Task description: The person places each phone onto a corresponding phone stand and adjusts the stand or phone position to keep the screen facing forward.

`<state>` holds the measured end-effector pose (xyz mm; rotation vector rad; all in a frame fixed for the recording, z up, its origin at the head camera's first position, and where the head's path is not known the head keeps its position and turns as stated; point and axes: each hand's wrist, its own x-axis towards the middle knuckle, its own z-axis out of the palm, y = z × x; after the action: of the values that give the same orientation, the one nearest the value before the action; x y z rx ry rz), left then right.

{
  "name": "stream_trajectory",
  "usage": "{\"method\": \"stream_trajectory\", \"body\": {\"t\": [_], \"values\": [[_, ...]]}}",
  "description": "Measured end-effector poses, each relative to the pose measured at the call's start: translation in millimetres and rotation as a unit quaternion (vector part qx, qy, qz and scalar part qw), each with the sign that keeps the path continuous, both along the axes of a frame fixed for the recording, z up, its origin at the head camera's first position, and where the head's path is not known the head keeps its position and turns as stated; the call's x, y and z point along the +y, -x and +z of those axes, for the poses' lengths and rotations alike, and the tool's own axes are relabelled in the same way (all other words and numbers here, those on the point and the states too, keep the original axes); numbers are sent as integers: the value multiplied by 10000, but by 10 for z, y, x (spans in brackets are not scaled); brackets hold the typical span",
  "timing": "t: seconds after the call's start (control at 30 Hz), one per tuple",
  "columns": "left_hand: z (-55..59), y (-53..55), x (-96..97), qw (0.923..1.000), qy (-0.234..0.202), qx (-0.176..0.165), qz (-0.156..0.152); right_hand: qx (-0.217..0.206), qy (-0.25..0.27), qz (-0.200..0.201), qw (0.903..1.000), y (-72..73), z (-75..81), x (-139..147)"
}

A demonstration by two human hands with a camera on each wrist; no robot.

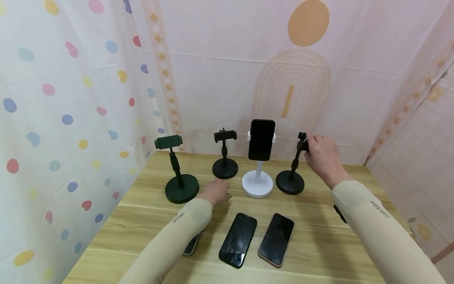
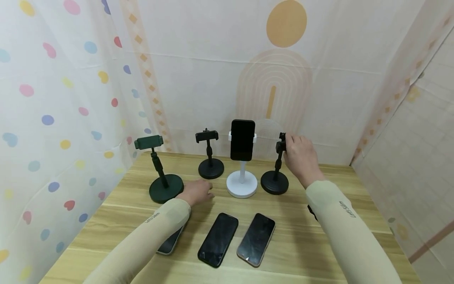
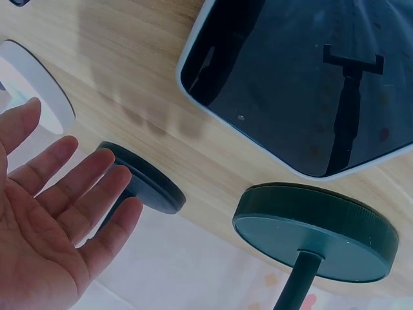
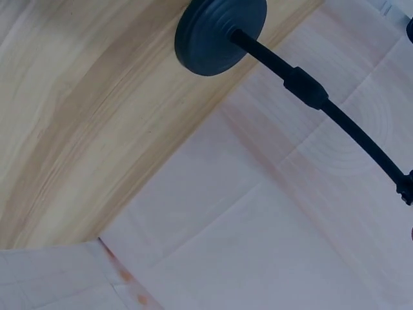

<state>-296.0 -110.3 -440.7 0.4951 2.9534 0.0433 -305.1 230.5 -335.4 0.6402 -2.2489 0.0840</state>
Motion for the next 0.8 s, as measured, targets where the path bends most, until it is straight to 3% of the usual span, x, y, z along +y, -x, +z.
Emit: {"method": "stream_trajectory", "body": {"t": [0.17, 0.43, 0.8], "values": [[-5, 1, -4, 10000, 49, 45, -7, 59, 24, -105, 9999, -30, 5, -18], [-23, 3, -5, 9999, 112, 79, 40, -388, 187, -465, 9980, -39, 5, -101], [-33, 11, 1, 9999, 67, 76, 13, -670, 342, -668, 9949, -63, -1, -130]]}}
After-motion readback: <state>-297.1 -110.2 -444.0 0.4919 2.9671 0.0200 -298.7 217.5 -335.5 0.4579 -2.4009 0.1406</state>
